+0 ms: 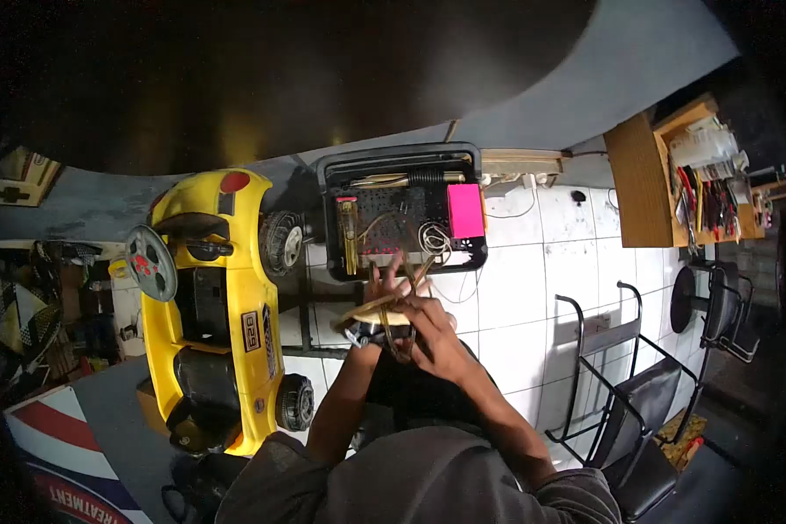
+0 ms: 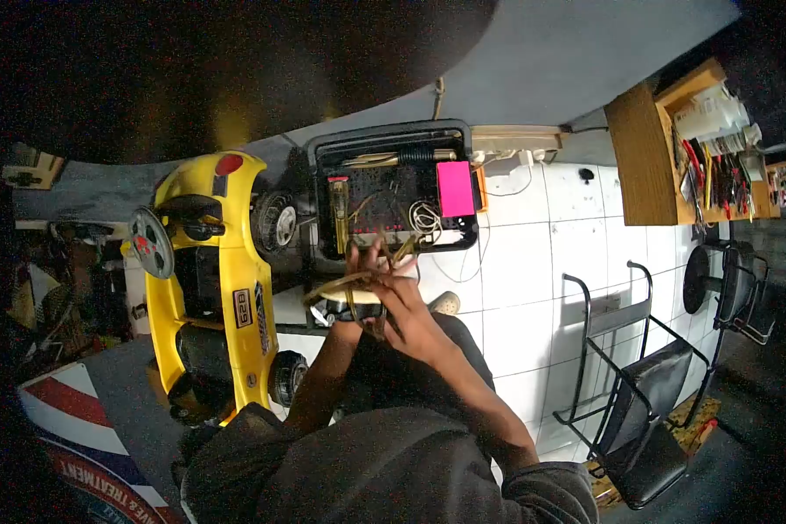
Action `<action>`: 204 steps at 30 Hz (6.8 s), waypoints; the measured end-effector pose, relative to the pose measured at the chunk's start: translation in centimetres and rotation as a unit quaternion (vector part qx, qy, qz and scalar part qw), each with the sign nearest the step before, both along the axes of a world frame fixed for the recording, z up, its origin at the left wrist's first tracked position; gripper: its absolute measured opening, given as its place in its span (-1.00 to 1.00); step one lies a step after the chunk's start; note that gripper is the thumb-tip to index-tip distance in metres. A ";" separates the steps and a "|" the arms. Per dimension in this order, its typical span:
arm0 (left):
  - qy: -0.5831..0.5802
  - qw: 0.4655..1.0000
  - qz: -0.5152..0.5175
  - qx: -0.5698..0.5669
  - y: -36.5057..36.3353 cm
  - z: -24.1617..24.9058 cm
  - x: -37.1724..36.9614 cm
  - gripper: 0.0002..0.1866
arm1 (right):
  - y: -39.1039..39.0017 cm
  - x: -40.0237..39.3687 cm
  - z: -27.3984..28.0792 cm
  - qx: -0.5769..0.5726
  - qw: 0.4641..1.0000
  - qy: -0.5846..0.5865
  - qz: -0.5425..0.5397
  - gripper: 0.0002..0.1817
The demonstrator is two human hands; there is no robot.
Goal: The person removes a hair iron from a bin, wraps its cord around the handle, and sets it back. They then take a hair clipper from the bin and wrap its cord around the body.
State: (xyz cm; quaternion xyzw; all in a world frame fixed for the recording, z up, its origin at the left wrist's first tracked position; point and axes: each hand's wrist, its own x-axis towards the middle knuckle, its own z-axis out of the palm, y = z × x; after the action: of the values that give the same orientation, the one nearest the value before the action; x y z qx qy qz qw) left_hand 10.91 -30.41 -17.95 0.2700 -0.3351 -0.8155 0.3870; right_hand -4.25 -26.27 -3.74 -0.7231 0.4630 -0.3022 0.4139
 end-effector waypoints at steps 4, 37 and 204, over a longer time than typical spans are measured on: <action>0.164 0.982 0.035 -0.088 3.9 9.6 -1.1 -0.31 | 2.9 -2.2 2.0 -0.024 1.000 0.000 0.015 -0.41; -0.129 0.956 0.263 0.007 18.7 22.9 -2.4 -0.70 | 26.3 -9.3 5.8 0.238 0.852 -0.458 -0.089 -0.49; 0.100 0.982 -0.028 0.157 45.5 22.2 -12.1 -0.61 | 44.9 -17.1 7.8 0.090 0.950 -0.222 -0.198 -0.66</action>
State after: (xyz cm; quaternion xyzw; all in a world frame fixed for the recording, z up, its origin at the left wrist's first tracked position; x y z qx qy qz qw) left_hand -1.17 15.05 4.29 0.2347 -0.1700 -0.8914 0.3486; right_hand -21.35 18.63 4.07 -0.4913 0.5182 -0.4881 0.5019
